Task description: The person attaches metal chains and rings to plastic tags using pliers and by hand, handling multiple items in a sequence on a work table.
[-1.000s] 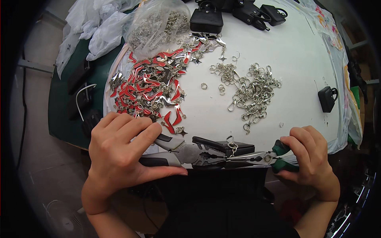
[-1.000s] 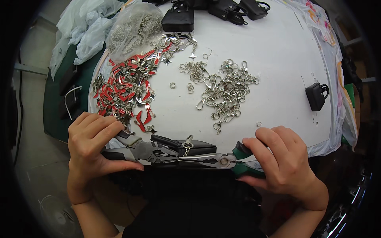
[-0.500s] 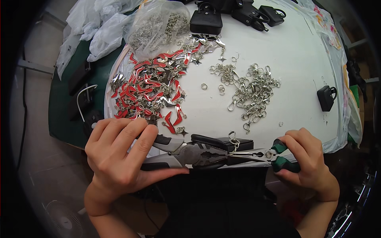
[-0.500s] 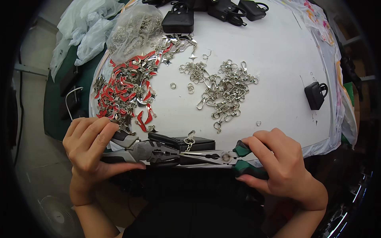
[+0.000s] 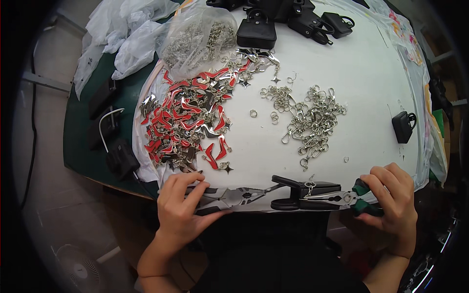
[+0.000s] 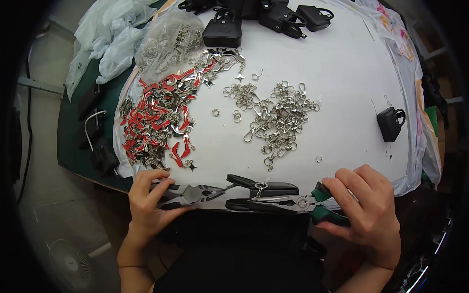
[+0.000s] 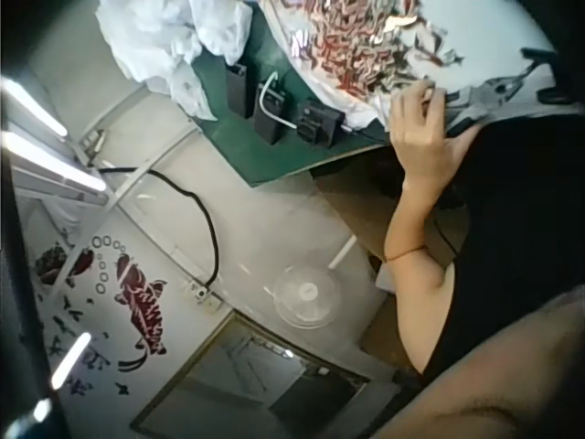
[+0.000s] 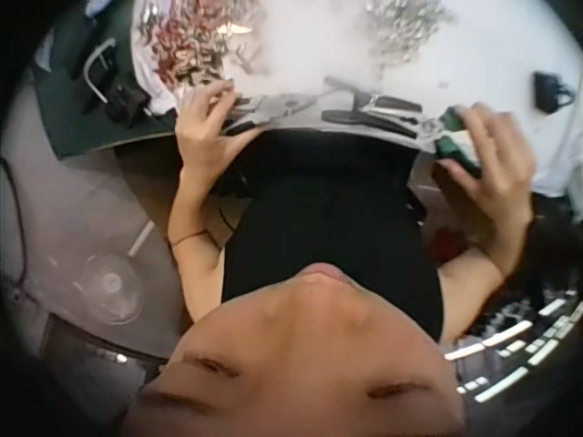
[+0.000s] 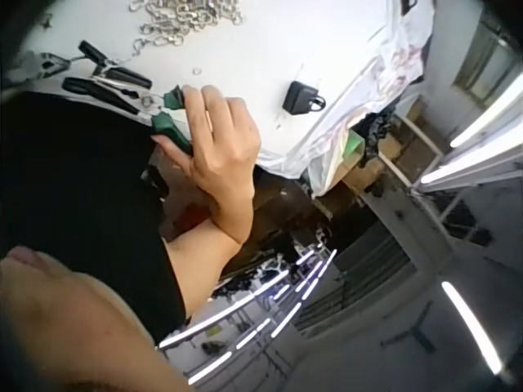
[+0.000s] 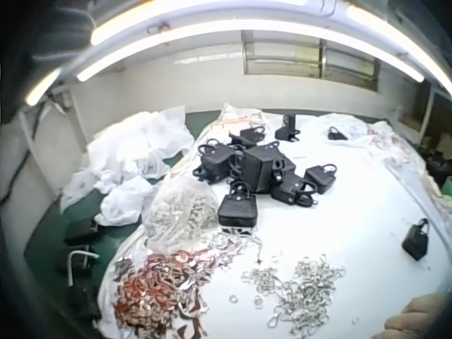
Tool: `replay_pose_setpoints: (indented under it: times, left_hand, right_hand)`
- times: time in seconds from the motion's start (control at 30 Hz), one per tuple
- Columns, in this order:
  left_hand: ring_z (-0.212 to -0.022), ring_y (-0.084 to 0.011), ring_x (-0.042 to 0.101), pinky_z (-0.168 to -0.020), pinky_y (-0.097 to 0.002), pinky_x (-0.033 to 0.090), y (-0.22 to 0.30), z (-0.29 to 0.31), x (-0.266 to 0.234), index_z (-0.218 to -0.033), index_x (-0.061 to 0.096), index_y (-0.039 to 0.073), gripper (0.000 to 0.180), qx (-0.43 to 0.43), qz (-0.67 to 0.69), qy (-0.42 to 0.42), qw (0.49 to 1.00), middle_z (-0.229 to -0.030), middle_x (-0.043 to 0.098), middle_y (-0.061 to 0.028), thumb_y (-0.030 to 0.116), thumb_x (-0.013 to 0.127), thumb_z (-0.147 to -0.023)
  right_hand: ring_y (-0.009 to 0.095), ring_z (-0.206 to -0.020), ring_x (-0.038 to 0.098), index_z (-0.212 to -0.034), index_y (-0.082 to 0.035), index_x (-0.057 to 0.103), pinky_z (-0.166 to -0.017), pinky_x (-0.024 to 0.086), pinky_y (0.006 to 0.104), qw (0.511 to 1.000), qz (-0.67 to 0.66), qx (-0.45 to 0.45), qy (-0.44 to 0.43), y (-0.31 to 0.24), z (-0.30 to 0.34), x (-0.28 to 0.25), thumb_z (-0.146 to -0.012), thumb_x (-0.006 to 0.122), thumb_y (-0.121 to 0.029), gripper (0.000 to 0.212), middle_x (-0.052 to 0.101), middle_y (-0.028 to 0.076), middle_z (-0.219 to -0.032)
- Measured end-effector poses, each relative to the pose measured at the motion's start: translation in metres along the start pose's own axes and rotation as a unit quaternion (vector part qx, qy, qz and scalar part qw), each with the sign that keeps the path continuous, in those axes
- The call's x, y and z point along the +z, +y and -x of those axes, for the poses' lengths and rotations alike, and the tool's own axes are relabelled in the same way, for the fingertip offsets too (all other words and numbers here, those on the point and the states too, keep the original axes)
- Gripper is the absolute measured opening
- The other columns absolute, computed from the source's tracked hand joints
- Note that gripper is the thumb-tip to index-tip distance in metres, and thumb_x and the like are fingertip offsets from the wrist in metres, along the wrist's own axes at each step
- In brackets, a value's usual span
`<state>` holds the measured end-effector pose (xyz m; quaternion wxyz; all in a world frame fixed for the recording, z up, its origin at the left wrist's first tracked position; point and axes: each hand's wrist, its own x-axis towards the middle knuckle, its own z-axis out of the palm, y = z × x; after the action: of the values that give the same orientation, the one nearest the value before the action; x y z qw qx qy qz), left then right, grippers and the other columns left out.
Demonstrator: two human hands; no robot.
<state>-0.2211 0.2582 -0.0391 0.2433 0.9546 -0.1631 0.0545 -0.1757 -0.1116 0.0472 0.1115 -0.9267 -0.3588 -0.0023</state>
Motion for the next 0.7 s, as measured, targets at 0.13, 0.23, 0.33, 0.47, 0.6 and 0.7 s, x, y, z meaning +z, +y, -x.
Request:
replay_pose_setpoints:
  times: [0.13,0.23,0.33,0.47,0.6,0.7]
  left_hand:
    - [-0.096,-0.0306,0.060,-0.079,-0.0407,0.051,0.009,-0.004,0.014,-0.098,0.067,0.001,0.062,0.025,-0.004,-0.006,1.000,-0.107,0.063,-0.0112,0.029,0.094,-0.050]
    - [-0.101,-0.0314,0.061,-0.081,-0.0408,0.051,0.028,-0.025,0.023,-0.107,0.064,0.001,0.065,0.004,0.164,0.028,0.986,-0.110,0.064,-0.0118,0.029,0.093,-0.056]
    - [-0.099,-0.0308,0.064,-0.082,-0.0392,0.052,0.049,-0.034,0.045,-0.113,0.059,0.002,0.062,-0.092,0.472,0.031,0.876,-0.111,0.065,-0.0127,0.024,0.091,-0.064]
    - [-0.087,-0.0288,0.067,-0.076,-0.0365,0.053,0.033,-0.055,0.051,-0.112,0.057,0.003,0.050,0.050,0.423,0.054,0.903,-0.107,0.067,-0.0117,0.013,0.085,-0.072]
    - [-0.093,-0.0311,0.064,-0.081,-0.0367,0.049,0.031,-0.077,0.029,-0.112,0.057,0.004,0.052,0.089,0.205,-0.037,0.974,-0.099,0.065,-0.0107,0.012,0.084,-0.069]
    - [-0.099,-0.0276,0.063,-0.085,-0.0359,0.048,0.023,-0.077,0.030,-0.114,0.057,0.006,0.057,0.076,0.198,-0.102,0.972,-0.097,0.064,-0.0084,0.019,0.087,-0.069]
  right_hand:
    - [0.027,-0.070,0.054,-0.104,0.001,0.065,-0.059,0.046,0.0387,1.000,-0.007,-0.018,0.007,0.001,-0.012,0.005,-0.071,0.073,-0.046,0.058,0.060,0.011,-0.094]
    - [0.027,-0.070,0.055,-0.106,0.000,0.064,-0.060,0.046,0.0378,0.998,-0.045,-0.052,0.008,0.004,-0.020,0.016,-0.070,0.075,-0.047,0.059,0.061,0.012,-0.095]
    - [0.029,-0.073,0.057,-0.107,0.001,0.064,-0.064,0.047,0.0385,0.991,-0.126,-0.042,0.017,0.006,-0.022,0.026,-0.069,0.076,-0.046,0.061,0.061,0.013,-0.095]
    - [0.035,-0.094,0.060,-0.119,0.004,0.060,-0.083,0.049,0.0419,0.963,-0.260,0.050,0.047,0.047,0.007,0.049,-0.076,0.075,-0.028,0.055,0.059,0.020,-0.110]
    - [0.037,-0.116,0.052,-0.130,0.003,0.053,-0.101,0.040,0.0433,0.957,-0.078,0.237,0.146,0.102,0.052,0.096,-0.084,0.068,-0.018,0.053,0.053,0.020,-0.126]
    - [0.038,-0.128,0.042,-0.138,0.002,0.046,-0.111,0.029,0.0450,0.939,0.006,0.313,0.141,0.105,0.050,0.107,-0.087,0.065,-0.015,0.057,0.046,0.019,-0.136]
